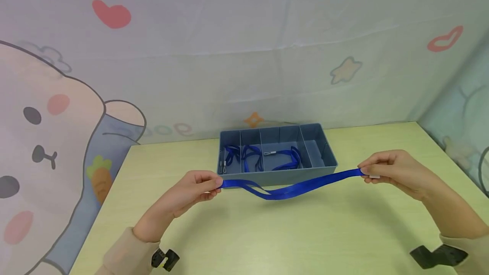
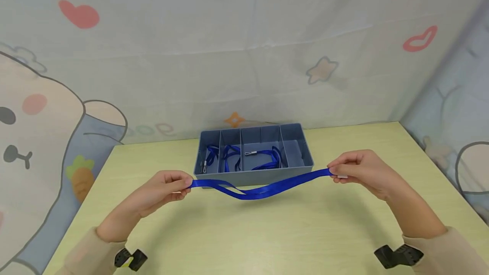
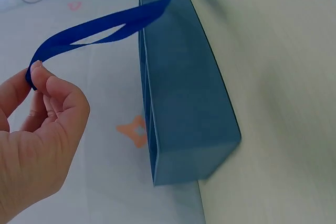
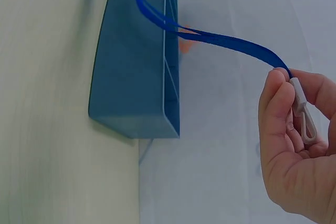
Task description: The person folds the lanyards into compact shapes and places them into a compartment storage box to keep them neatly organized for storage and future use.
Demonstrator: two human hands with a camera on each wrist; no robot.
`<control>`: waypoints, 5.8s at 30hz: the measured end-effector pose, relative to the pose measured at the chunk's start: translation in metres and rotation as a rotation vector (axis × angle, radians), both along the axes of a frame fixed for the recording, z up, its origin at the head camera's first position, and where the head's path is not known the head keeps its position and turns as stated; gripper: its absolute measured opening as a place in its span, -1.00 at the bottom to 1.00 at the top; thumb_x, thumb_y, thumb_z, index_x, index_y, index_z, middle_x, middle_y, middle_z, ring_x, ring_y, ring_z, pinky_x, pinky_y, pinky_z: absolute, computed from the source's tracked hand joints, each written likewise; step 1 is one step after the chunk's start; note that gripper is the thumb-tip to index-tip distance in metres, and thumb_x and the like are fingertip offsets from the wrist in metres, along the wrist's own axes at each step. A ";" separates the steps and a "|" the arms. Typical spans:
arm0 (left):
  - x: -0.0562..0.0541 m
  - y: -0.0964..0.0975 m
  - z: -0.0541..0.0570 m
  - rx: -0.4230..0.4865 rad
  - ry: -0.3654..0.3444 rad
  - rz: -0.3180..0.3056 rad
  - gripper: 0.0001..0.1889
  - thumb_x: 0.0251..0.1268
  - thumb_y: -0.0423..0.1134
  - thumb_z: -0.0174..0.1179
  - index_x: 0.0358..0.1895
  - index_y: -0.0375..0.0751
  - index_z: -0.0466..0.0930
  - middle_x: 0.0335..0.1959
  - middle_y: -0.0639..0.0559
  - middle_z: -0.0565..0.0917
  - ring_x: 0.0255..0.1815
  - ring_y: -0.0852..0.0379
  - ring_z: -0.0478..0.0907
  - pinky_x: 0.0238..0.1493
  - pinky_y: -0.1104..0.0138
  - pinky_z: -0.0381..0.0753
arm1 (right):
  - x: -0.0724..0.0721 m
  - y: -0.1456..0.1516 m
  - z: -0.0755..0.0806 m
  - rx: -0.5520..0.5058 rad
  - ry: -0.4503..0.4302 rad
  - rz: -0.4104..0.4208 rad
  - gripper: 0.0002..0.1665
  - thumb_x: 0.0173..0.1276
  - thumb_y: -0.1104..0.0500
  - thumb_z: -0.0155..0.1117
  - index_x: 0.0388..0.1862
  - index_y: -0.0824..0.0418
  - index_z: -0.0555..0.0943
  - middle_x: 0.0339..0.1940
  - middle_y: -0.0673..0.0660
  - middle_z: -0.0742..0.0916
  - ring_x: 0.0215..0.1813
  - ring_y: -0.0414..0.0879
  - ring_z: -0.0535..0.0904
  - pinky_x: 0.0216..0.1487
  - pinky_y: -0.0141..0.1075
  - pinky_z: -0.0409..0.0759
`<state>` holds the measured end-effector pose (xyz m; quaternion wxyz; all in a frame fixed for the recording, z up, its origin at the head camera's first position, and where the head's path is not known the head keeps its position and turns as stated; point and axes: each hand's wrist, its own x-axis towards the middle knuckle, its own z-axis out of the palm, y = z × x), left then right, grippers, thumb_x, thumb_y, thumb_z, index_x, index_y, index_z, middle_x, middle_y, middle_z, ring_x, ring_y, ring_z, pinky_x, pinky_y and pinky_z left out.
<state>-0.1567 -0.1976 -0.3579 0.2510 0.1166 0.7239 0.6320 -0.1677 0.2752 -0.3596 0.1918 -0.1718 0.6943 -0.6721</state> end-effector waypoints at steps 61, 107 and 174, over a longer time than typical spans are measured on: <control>0.004 0.142 0.003 0.159 0.025 0.021 -0.76 0.25 -0.33 0.19 -0.15 -0.49 0.63 -0.33 -0.21 0.70 -0.34 0.15 0.68 -0.15 0.29 0.63 | 0.007 -0.122 0.030 0.144 -0.024 0.058 -0.71 0.21 0.25 0.32 -0.23 0.50 0.64 -0.37 0.12 0.75 -0.28 0.00 0.67 -0.17 -0.18 0.65; 0.005 0.133 0.016 0.252 -0.055 0.061 -0.73 0.30 -0.39 0.12 -0.03 -0.55 0.54 -0.38 -0.04 0.70 -0.36 0.22 0.66 -0.14 0.41 0.61 | 0.000 -0.106 -0.018 0.022 0.135 0.150 -0.80 0.20 0.31 0.32 -0.20 0.10 0.64 -0.40 0.00 0.64 -0.37 -0.19 0.52 -0.37 -0.39 0.56; -0.013 0.067 -0.015 0.020 0.082 0.034 -0.75 0.27 -0.36 0.16 -0.11 -0.55 0.58 -0.38 -0.04 0.70 -0.35 0.19 0.65 -0.12 0.26 0.63 | -0.003 -0.042 -0.044 -0.227 0.214 0.225 -0.70 0.43 0.49 -0.15 -0.19 0.28 0.55 -0.41 0.03 0.69 -0.39 -0.21 0.63 -0.28 -0.33 0.66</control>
